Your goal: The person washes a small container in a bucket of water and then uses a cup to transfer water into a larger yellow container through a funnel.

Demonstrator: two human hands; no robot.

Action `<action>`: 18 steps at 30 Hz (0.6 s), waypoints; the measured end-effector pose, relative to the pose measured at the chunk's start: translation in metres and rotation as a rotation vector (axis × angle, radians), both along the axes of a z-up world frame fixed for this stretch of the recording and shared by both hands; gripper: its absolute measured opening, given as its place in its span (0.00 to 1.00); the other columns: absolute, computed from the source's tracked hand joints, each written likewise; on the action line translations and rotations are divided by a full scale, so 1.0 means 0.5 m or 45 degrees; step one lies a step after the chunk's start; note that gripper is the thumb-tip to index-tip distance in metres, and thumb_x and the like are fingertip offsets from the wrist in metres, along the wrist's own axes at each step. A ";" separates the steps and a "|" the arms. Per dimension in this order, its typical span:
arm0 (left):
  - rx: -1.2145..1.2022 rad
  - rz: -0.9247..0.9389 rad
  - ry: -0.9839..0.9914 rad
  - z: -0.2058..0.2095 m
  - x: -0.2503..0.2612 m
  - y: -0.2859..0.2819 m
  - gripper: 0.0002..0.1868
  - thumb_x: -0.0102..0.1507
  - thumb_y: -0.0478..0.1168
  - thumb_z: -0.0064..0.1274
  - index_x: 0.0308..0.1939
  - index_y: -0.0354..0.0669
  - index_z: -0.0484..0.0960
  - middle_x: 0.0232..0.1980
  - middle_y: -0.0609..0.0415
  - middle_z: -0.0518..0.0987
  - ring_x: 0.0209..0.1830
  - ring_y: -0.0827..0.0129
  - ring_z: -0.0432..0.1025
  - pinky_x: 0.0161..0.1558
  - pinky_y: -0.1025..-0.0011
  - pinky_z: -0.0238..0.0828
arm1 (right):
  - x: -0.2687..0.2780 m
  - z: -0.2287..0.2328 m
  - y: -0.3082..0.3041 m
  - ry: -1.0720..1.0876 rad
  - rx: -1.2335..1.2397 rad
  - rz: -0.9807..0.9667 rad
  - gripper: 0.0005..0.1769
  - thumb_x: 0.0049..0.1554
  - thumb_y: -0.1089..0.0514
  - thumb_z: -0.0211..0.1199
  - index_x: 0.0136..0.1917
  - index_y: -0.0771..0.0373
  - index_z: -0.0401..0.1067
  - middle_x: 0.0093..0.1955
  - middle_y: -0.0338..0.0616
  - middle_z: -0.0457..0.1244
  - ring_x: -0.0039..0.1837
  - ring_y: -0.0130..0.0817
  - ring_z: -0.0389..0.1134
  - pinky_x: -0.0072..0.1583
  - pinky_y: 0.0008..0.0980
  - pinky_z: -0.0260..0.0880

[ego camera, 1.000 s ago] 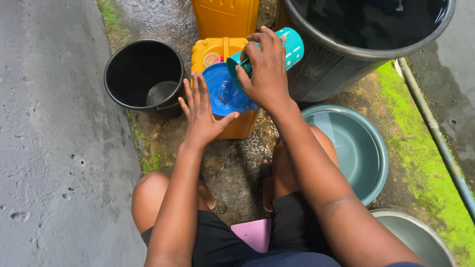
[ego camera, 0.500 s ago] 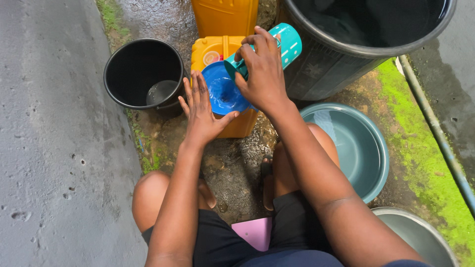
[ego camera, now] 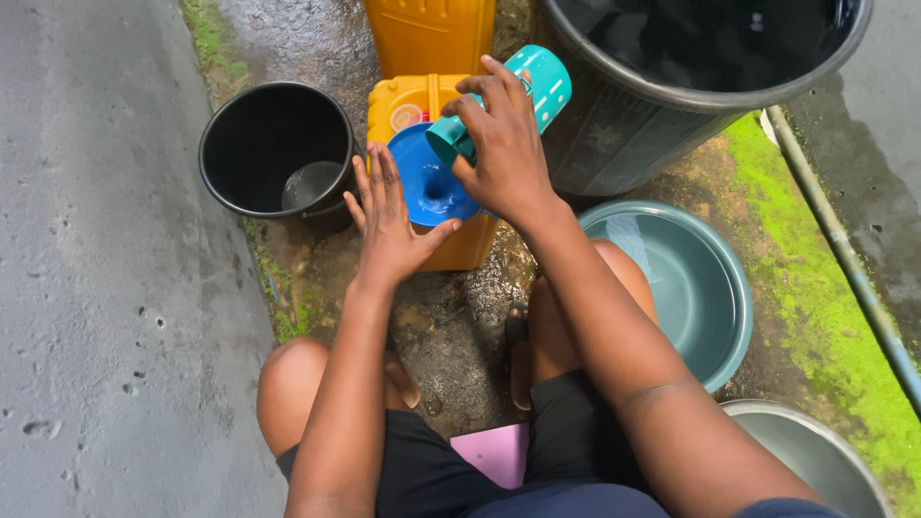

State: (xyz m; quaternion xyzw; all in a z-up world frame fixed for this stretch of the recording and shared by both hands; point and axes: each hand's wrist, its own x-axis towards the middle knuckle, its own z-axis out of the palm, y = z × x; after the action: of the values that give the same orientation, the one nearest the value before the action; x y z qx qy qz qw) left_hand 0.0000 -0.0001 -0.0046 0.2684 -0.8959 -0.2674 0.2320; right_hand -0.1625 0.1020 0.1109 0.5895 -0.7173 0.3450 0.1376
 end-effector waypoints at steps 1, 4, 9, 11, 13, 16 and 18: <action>-0.001 0.006 -0.004 0.001 0.000 0.000 0.75 0.52 0.70 0.67 0.82 0.44 0.28 0.86 0.41 0.32 0.86 0.39 0.26 0.72 0.25 0.24 | -0.004 -0.003 0.001 0.001 -0.002 -0.007 0.23 0.43 0.65 0.71 0.54 0.61 0.72 0.63 0.52 0.61 0.78 0.60 0.52 0.76 0.60 0.49; 0.003 0.003 0.006 0.001 0.001 0.003 0.75 0.53 0.70 0.67 0.82 0.44 0.28 0.86 0.39 0.33 0.85 0.39 0.26 0.73 0.26 0.24 | -0.031 -0.014 0.003 -0.050 -0.138 0.020 0.25 0.47 0.63 0.72 0.56 0.68 0.68 0.61 0.56 0.61 0.77 0.64 0.53 0.76 0.56 0.51; 0.019 -0.025 0.021 -0.001 -0.001 0.001 0.75 0.52 0.70 0.66 0.82 0.44 0.27 0.86 0.37 0.35 0.86 0.39 0.26 0.73 0.27 0.24 | -0.102 -0.018 0.006 -0.096 -0.267 -0.166 0.19 0.49 0.60 0.70 0.49 0.67 0.65 0.55 0.59 0.61 0.69 0.63 0.59 0.70 0.50 0.61; 0.004 -0.026 0.011 -0.003 -0.004 -0.001 0.76 0.52 0.70 0.66 0.81 0.41 0.26 0.85 0.35 0.34 0.86 0.40 0.26 0.73 0.28 0.23 | -0.134 -0.006 0.018 -0.140 -0.263 -0.234 0.19 0.50 0.59 0.71 0.49 0.67 0.66 0.52 0.58 0.61 0.63 0.60 0.61 0.65 0.48 0.63; -0.002 -0.029 -0.008 -0.002 -0.007 -0.003 0.76 0.51 0.69 0.67 0.81 0.41 0.26 0.85 0.35 0.33 0.85 0.41 0.26 0.73 0.29 0.23 | -0.176 0.010 0.033 -0.180 -0.261 -0.300 0.19 0.51 0.57 0.71 0.49 0.67 0.67 0.49 0.56 0.61 0.58 0.56 0.63 0.60 0.47 0.64; -0.005 -0.031 -0.022 0.001 -0.009 -0.004 0.77 0.51 0.68 0.67 0.80 0.40 0.26 0.85 0.35 0.33 0.85 0.41 0.26 0.74 0.31 0.24 | -0.273 0.029 0.047 -0.323 -0.652 -0.269 0.17 0.56 0.56 0.71 0.50 0.67 0.67 0.47 0.52 0.63 0.51 0.47 0.68 0.56 0.39 0.69; -0.007 -0.043 -0.007 0.007 -0.009 -0.004 0.77 0.50 0.67 0.68 0.80 0.40 0.26 0.85 0.35 0.33 0.85 0.41 0.26 0.74 0.31 0.25 | -0.364 0.034 0.049 -0.360 -0.738 -0.407 0.18 0.58 0.53 0.71 0.51 0.68 0.68 0.46 0.52 0.65 0.49 0.47 0.68 0.55 0.40 0.70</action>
State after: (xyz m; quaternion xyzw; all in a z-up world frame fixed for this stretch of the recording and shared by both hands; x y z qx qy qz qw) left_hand -0.0046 -0.0019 -0.0010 0.2532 -0.9017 -0.2681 0.2257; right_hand -0.3445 0.1267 0.1278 0.3528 -0.6846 0.5865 0.2508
